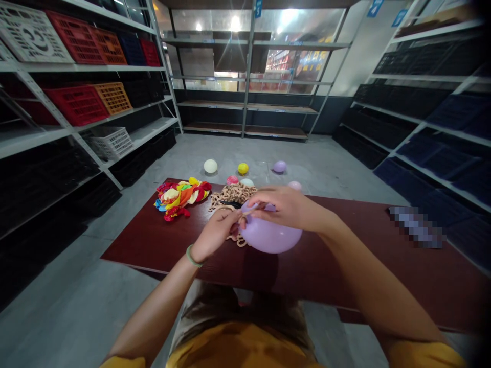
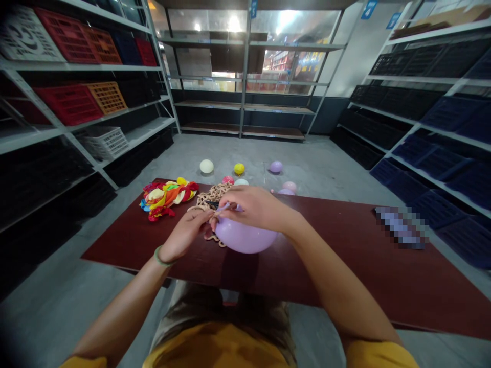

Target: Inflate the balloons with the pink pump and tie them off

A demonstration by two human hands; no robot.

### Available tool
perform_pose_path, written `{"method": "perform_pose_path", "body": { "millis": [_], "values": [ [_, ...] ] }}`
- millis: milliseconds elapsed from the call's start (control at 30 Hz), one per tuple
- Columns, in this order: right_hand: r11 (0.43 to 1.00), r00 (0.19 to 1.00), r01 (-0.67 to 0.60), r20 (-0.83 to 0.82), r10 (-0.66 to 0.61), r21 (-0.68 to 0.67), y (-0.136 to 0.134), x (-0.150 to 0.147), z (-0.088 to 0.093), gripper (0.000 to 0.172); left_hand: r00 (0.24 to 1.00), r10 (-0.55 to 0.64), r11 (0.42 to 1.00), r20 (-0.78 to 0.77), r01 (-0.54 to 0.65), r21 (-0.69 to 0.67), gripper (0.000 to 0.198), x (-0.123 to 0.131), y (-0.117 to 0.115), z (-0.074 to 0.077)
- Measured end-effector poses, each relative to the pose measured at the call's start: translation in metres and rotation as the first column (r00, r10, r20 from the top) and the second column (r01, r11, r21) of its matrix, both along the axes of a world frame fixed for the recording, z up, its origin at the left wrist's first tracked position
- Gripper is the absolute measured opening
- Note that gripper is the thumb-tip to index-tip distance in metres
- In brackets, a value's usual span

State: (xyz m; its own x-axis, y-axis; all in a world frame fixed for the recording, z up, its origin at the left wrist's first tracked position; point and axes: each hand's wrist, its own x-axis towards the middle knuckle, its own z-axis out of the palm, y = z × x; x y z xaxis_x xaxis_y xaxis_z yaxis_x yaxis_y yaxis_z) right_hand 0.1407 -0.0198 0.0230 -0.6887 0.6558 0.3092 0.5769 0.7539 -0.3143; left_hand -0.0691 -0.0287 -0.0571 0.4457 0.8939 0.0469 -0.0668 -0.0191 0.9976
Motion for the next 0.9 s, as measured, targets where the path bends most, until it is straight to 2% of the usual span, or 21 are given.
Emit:
{"method": "perform_pose_path", "body": {
  "millis": [100,333,500,667,800,900],
  "values": [
    [1.000,1.000,-0.002,-0.012,0.002,0.016,-0.003,0.004,-0.003,0.008,1.000,0.017,1.000,-0.004,-0.017,0.020,0.046,0.000,0.002,-0.001],
    [0.988,0.986,0.135,-0.104,-0.127,0.079,-0.012,0.009,-0.017,0.009,0.996,0.092,0.995,0.004,-0.092,-0.045,0.041,0.002,0.004,-0.001],
    [0.972,0.975,0.143,-0.194,-0.106,0.187,-0.036,0.001,-0.020,0.016,0.986,0.154,0.982,0.066,-0.145,-0.122,0.035,0.001,0.001,0.001],
    [0.964,0.969,0.141,-0.229,-0.089,0.226,-0.050,-0.005,-0.037,0.015,0.962,0.181,0.973,0.204,-0.145,-0.178,0.027,0.001,0.001,0.001],
    [0.953,0.931,0.217,-0.340,-0.137,0.211,-0.045,-0.004,-0.052,0.013,0.953,0.207,0.972,0.221,-0.176,-0.155,0.031,0.003,0.001,-0.002],
    [0.940,0.881,0.310,-0.414,-0.227,0.145,-0.039,0.000,-0.056,0.013,0.949,0.245,0.967,0.198,-0.224,-0.119,0.033,0.003,0.003,-0.003]
  ]
}}
